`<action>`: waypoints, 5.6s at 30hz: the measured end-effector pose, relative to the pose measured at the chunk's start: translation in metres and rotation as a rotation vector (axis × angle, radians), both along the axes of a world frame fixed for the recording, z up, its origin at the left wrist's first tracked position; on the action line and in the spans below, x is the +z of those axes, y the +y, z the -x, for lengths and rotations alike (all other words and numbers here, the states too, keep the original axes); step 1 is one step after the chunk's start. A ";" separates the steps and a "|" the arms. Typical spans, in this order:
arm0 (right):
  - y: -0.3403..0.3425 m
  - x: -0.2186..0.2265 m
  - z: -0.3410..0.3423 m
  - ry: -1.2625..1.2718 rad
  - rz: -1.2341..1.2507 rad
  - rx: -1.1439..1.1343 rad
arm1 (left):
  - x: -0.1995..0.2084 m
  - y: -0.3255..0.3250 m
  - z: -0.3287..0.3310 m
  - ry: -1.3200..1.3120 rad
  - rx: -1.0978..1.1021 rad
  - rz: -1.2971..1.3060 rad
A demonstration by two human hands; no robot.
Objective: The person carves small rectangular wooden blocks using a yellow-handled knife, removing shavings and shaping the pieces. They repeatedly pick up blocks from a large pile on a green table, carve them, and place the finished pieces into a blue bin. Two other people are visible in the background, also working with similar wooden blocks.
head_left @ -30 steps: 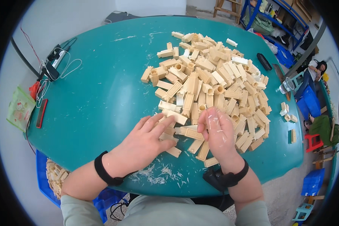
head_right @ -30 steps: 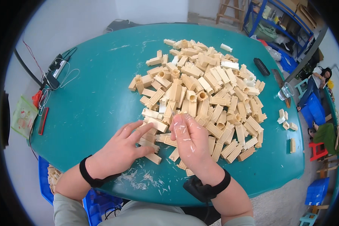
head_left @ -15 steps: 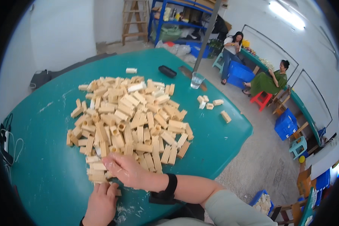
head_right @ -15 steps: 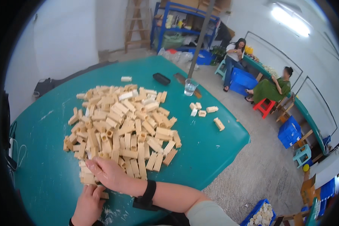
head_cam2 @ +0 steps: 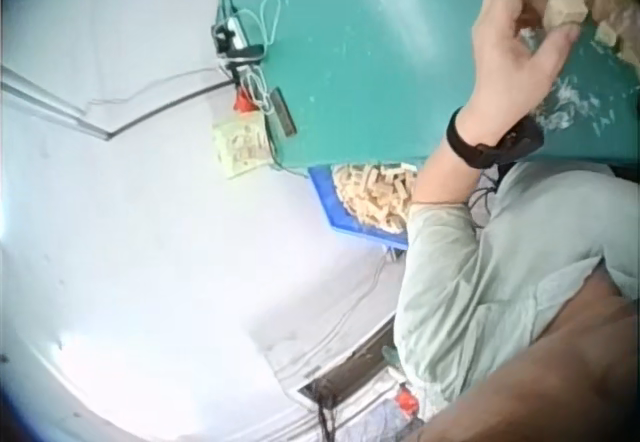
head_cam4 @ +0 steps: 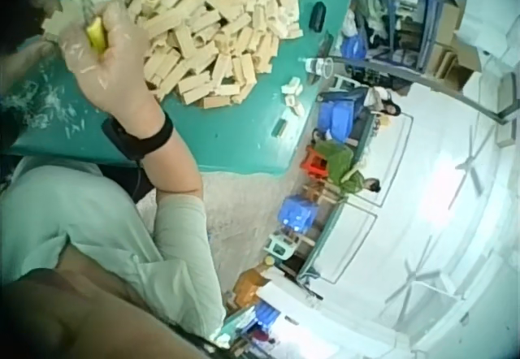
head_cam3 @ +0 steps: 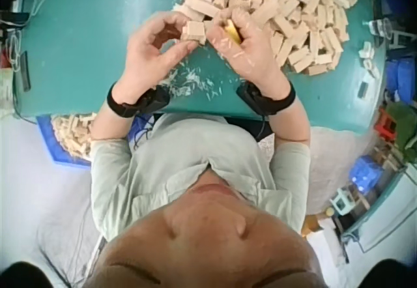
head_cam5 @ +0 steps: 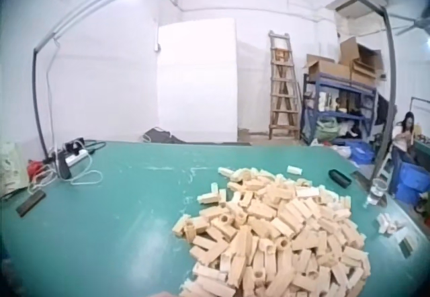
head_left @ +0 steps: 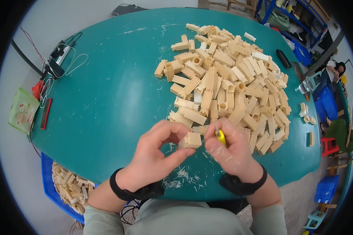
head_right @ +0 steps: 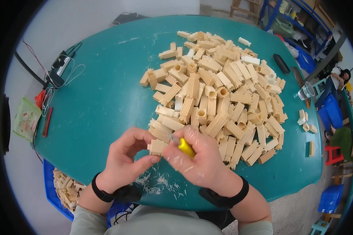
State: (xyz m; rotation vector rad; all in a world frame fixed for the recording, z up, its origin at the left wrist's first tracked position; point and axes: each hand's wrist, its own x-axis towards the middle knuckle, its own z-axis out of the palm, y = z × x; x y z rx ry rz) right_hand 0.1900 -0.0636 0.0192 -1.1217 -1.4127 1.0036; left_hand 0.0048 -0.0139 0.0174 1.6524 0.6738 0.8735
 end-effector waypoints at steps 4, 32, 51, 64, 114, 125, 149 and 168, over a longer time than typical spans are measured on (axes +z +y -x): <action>0.000 0.001 0.002 -0.161 -0.088 0.027 | -0.008 -0.003 -0.007 -0.202 -0.002 0.163; -0.004 0.001 0.008 -0.342 -0.178 -0.029 | -0.011 0.005 -0.003 -0.125 0.163 -0.399; -0.005 0.001 0.011 -0.427 -0.171 -0.038 | -0.016 0.005 0.000 -0.165 0.145 -0.411; -0.002 -0.002 0.009 -0.488 -0.266 -0.060 | -0.017 0.005 0.004 -0.192 0.046 -0.310; 0.004 0.001 0.000 -0.536 -0.308 0.036 | -0.019 0.012 0.008 -0.239 -0.200 -0.049; 0.009 -0.004 -0.009 -0.557 -0.241 -0.156 | -0.012 0.006 0.009 -0.282 -0.428 0.117; -0.002 0.002 0.006 -0.423 -0.037 -0.064 | -0.011 0.015 0.003 0.049 0.147 -0.679; 0.002 0.008 0.000 -0.268 0.182 -0.041 | -0.010 0.011 0.007 -0.092 0.123 -0.226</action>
